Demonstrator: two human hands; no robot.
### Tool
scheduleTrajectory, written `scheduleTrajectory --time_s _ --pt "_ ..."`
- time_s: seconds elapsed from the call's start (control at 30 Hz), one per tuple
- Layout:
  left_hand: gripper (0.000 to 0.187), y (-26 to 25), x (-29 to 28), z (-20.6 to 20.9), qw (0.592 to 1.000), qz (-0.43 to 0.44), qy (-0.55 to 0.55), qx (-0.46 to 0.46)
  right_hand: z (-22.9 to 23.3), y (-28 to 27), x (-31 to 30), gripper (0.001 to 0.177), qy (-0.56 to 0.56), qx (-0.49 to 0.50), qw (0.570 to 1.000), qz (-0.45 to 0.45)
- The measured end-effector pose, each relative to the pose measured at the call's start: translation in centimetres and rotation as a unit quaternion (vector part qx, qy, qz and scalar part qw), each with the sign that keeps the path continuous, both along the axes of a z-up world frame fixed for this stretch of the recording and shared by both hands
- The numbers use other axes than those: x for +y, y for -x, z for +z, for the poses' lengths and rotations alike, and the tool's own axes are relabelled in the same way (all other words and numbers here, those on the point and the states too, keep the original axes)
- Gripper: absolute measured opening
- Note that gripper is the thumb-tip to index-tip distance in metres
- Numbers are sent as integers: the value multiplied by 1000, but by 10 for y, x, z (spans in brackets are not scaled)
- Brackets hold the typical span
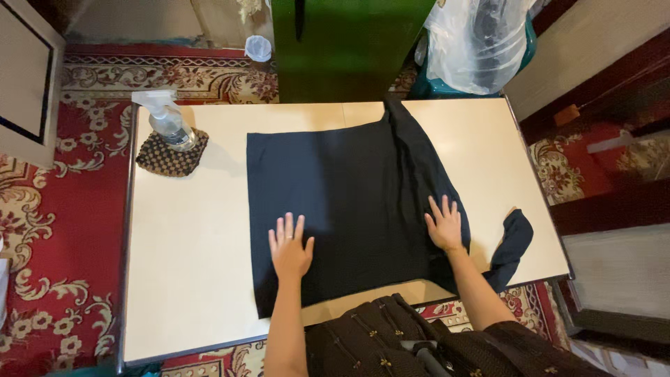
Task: The person picks up several folded shirts and trousers from a table and bed, carries them to a wardrobe, and places them onto a shelf in a stack.
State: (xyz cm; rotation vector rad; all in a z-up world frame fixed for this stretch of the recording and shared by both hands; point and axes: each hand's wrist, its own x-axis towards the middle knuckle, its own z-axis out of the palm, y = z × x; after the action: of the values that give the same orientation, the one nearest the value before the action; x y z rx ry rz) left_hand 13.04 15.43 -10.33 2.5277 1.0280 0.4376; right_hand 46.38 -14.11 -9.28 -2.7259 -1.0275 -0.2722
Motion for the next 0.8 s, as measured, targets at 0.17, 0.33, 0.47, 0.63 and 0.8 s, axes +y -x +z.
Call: scheduleTrajectory --time_s 0.17,0.33,0.47,0.63,0.8 --pt "67 42 0 -5 998 63 13 21 3 18 -24 62 11 3 993 -119" --pt "68 58 -10 -5 990 122 22 72 10 13 -35 61 -20 31 992 -119" --pt "66 25 5 4 979 184 39 74 17 -33 -15 55 -107 18 992 -60" --pt "69 -53 55 10 987 143 49 63 20 -120 60 42 -94 16 993 68" --pt "66 -82 101 -12 990 78 23 117 3 -181 122 48 -13 86 982 165"
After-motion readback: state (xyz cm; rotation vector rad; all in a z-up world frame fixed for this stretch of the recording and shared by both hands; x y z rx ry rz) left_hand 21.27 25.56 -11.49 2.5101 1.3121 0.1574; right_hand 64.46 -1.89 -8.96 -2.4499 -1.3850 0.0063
